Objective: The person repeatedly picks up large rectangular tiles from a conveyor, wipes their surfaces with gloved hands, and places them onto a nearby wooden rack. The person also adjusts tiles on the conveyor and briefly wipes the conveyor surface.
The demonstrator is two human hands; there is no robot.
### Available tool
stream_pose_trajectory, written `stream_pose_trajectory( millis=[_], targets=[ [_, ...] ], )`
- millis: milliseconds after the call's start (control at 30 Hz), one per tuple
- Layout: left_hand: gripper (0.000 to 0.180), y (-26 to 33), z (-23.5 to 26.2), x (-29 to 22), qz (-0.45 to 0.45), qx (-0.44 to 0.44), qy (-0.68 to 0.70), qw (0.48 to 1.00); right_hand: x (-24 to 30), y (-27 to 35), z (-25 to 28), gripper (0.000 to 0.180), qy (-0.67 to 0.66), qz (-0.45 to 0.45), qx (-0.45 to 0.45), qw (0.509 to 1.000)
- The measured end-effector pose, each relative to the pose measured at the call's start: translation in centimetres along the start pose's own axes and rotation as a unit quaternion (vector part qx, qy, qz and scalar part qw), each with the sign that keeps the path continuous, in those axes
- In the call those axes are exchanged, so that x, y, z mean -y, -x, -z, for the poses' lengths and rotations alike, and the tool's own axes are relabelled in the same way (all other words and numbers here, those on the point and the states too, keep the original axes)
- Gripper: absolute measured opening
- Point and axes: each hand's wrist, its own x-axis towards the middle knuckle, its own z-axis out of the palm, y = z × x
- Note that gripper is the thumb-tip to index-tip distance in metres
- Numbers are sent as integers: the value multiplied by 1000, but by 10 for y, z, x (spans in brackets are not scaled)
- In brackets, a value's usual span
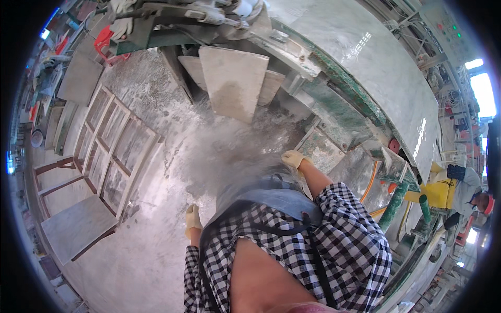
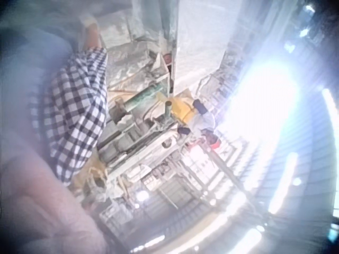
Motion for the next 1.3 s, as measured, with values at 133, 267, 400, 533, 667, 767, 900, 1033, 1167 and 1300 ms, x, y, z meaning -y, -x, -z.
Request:
stream_pose_trajectory(
  millis=[133,267,400,533,667,767,900,1033,1167,1300],
  targets=[
    [51,31,64,18,35,-102,-11,994,77,-38,5,44,17,16,12,1000],
    [48,58,111,15,-5,-119,64,991,192,-82,11,42,-83,49,57,994],
    [43,74,162,22,76,-74,172,979,299,-102,14,40,-23,55,83,995],
    [42,48,206,23,109,-31,176,978,350,-160,1,40,-24,61,67,996],
    [42,-5,227,-16,107,-69,115,985,353,-256,27,40,-21,45,136,989],
    [42,-60,268,-76,80,-92,78,989,393,-313,41,38,-61,-20,153,986],
    [42,-145,323,-184,42,-89,89,991,446,-348,66,42,-211,-29,131,968],
    [46,-243,339,-321,-61,-82,40,994,448,-359,79,48,-247,-14,46,968],
    [40,-324,314,-446,-191,20,36,981,412,-308,84,50,-94,-110,-59,988],
    [38,-393,281,-545,-227,143,51,962,417,-245,86,49,-122,-384,-63,913]
  ],
)
